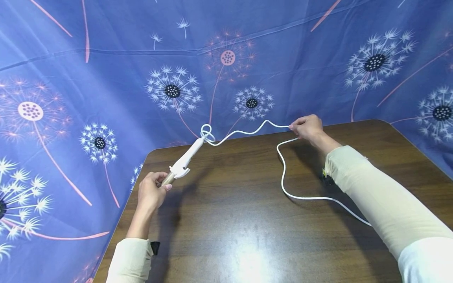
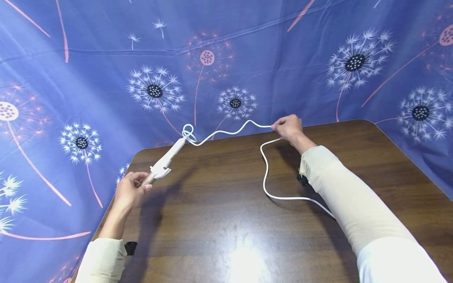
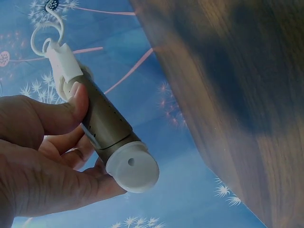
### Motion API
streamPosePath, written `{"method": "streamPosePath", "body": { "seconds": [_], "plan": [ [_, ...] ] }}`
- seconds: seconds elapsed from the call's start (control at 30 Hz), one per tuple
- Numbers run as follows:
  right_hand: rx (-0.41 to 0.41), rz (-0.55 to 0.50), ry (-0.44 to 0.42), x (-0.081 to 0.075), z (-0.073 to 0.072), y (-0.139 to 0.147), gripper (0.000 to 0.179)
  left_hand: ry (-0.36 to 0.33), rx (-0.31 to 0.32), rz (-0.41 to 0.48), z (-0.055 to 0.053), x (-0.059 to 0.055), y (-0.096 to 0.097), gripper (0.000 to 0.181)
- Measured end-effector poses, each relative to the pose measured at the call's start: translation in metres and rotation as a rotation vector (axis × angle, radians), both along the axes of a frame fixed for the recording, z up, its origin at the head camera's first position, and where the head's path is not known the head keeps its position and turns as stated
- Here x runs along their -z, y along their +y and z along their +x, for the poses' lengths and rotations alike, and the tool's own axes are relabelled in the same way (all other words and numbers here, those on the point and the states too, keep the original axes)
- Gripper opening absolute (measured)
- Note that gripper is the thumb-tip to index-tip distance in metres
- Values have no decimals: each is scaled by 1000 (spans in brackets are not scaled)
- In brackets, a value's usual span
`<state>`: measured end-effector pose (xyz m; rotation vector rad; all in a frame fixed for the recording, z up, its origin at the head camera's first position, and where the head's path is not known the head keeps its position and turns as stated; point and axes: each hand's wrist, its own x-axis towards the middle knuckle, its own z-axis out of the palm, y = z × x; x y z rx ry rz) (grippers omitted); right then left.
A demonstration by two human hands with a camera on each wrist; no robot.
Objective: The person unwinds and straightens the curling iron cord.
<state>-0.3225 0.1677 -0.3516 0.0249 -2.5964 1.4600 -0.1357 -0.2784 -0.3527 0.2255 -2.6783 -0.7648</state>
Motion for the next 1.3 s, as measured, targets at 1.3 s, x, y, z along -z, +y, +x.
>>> {"method": "streamPosePath", "body": {
  "seconds": [1.3],
  "plan": [
    [-56, 6, -121, -4, -8, 16, 25, 97, 293, -45, 0, -2, 10, 32]
  ]
}}
